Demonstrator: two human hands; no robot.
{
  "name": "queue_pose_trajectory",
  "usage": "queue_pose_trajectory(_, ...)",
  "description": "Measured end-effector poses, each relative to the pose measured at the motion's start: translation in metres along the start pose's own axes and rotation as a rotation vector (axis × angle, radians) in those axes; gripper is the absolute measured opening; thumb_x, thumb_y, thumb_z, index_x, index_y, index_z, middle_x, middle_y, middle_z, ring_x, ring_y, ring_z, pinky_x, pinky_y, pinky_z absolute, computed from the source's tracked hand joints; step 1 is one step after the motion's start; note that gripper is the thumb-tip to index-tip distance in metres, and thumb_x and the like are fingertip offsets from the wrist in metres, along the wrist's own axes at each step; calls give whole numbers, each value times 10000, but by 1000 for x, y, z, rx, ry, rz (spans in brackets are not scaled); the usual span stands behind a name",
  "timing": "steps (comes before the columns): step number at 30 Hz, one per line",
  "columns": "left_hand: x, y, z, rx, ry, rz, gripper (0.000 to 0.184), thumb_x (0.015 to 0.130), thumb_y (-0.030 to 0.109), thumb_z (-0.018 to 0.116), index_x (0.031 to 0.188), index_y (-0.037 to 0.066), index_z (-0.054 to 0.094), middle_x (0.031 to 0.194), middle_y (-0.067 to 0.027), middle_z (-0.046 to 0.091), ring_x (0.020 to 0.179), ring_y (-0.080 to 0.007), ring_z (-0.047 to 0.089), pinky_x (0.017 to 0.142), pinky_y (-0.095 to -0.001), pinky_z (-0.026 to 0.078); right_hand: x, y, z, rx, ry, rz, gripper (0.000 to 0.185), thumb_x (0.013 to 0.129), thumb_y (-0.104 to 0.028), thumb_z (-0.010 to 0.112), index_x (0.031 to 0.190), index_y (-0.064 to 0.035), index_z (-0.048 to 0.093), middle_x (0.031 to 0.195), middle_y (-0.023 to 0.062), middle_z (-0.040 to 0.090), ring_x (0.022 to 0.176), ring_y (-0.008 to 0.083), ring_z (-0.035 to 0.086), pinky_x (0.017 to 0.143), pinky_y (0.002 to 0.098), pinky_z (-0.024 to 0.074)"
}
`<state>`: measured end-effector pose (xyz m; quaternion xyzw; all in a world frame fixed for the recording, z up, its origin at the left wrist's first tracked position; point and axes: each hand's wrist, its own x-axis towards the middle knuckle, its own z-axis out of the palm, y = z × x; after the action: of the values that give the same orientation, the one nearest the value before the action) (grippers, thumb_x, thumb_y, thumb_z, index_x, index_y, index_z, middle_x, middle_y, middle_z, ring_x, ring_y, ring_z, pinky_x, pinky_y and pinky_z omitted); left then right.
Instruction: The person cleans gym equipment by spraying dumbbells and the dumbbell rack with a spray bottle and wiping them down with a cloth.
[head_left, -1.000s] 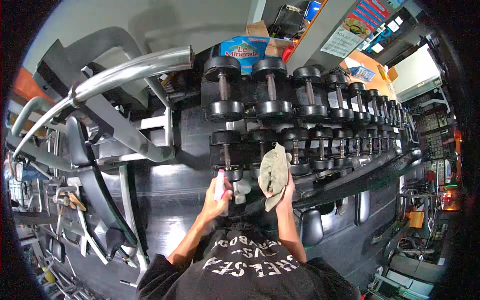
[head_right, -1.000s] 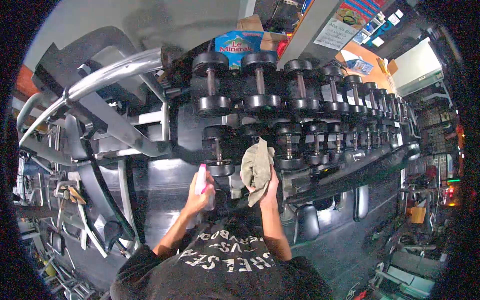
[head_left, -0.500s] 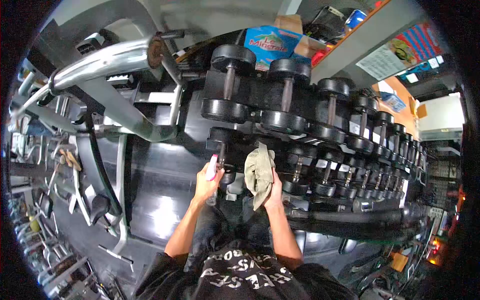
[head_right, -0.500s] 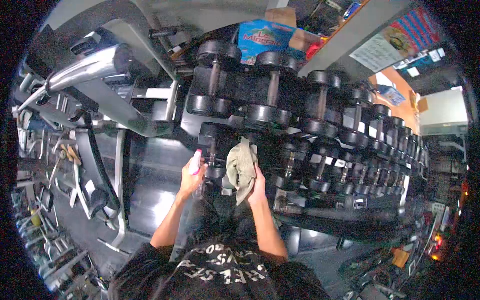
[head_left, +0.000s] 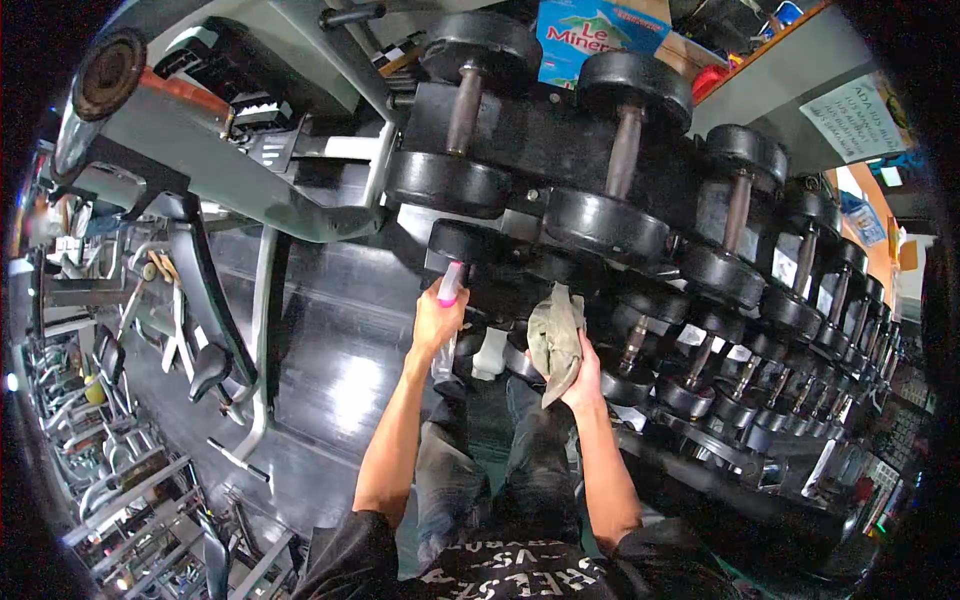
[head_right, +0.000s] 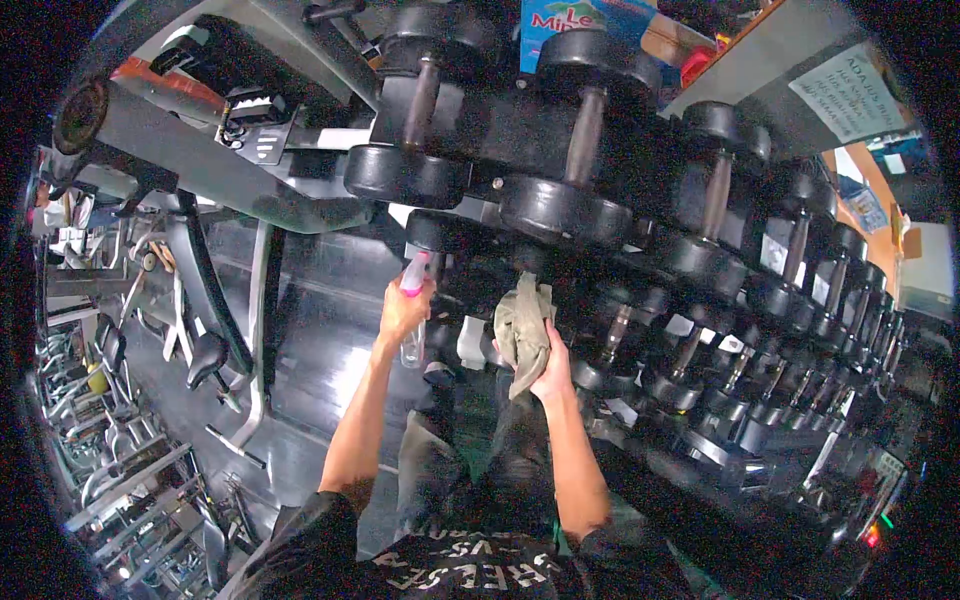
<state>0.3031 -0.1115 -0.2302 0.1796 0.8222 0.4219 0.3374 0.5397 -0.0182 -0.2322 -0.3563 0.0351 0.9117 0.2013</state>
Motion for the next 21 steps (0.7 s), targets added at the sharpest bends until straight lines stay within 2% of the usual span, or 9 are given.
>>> queue_pose_trajectory(6, -22, -6, -1, -132, -39, 60, 144, 881, 153, 605, 924, 21, 564, 621, -20, 546, 463, -99, 522, 449, -261, 429, 38, 14, -15, -114, 58, -62, 495, 923, -391, 533, 1319, -100, 474, 1258, 84, 569, 1151, 265, 549, 984, 407, 441)
queue_pose_trajectory(10, -27, -27, 0, -274, 56, 227, 113, 864, 103, 596, 943, 29, 564, 612, -7, 548, 502, -76, 527, 470, -242, 435, 93, 41, 16, -935, 312, -598, 478, 910, -345, 597, 1256, -27, 510, 1206, 105, 591, 1092, 237, 563, 949, 356, 414)
queue_pose_trajectory(11, -27, -36, 1, -289, 76, 245, 92, 862, 75, 569, 931, 16, 556, 697, -44, 572, 538, -98, 545, 492, -258, 448, 115, 46, 10, -1148, 177, -804, 368, 950, -269, 550, 1199, 1, 534, 1181, 111, 607, 1135, 194, 535, 953, 344, 402)
queue_pose_trajectory(12, -26, -45, 3, -302, 99, 260, 75, 859, 47, 541, 919, 3, 549, 783, -81, 596, 573, -119, 562, 514, -275, 461, 142, 57, 7, -1160, 132, -1042, 324, 886, -168, 600, 1171, -18, 564, 1090, 182, 624, 1025, 319, 589, 924, 362, 415)
queue_pose_trajectory(14, -28, -38, 5, -203, 214, 419, 108, 802, 28, 548, 905, -5, 552, 800, -99, 615, 639, -153, 584, 577, -308, 489, 162, 60, 30, -1615, -81, -1459, 386, 789, 7, 551, 1173, -28, 565, 1173, 223, 568, 1160, 372, 493, 924, 421, 446)
queue_pose_trajectory(15, -27, -46, 5, -128, 258, 547, 104, 804, 21, 560, 905, -1, 548, 785, -103, 625, 598, -145, 579, 558, -295, 483, 172, 59, 52, -1930, -263, -1156, 427, 767, 1, 561, 1192, -40, 562, 1272, 188, 517, 1229, 387, 425, 1015, 446, 390)
queue_pose_trajectory(16, -26, -56, 6, -52, 300, 672, 103, 807, 14, 573, 905, 2, 544, 771, -108, 634, 557, -137, 573, 540, -282, 478, 186, 69, 59, -1799, -445, -911, 436, 774, -59, 573, 1210, -59, 561, 1326, 137, 489, 1231, 412, 416, 1103, 494, 261)
queue_pose_trajectory(17, -27, -66, 8, -139, 267, 645, 103, 781, -10, 569, 880, -10, 542, 854, -153, 650, 642, -191, 617, 611, -307, 503, 188, 77, 73, -2094, -441, -1529, 370, 800, -134, 573, 1163, -74, 610, 1327, 112, 495, 1245, 389, 418, 1078, 530, 268)
queue_pose_trajectory(21, -31, -80, 4, -39, 236, 858, 97, 768, -18, 569, 863, -10, 549, 847, -155, 651, 704, -219, 642, 647, -313, 521, 239, 113, 117, -2500, -380, -1105, 337, 823, -183, 559, 1140, -112, 647, 1309, 90, 520, 1242, 367, 425, 1020, 553, 318)
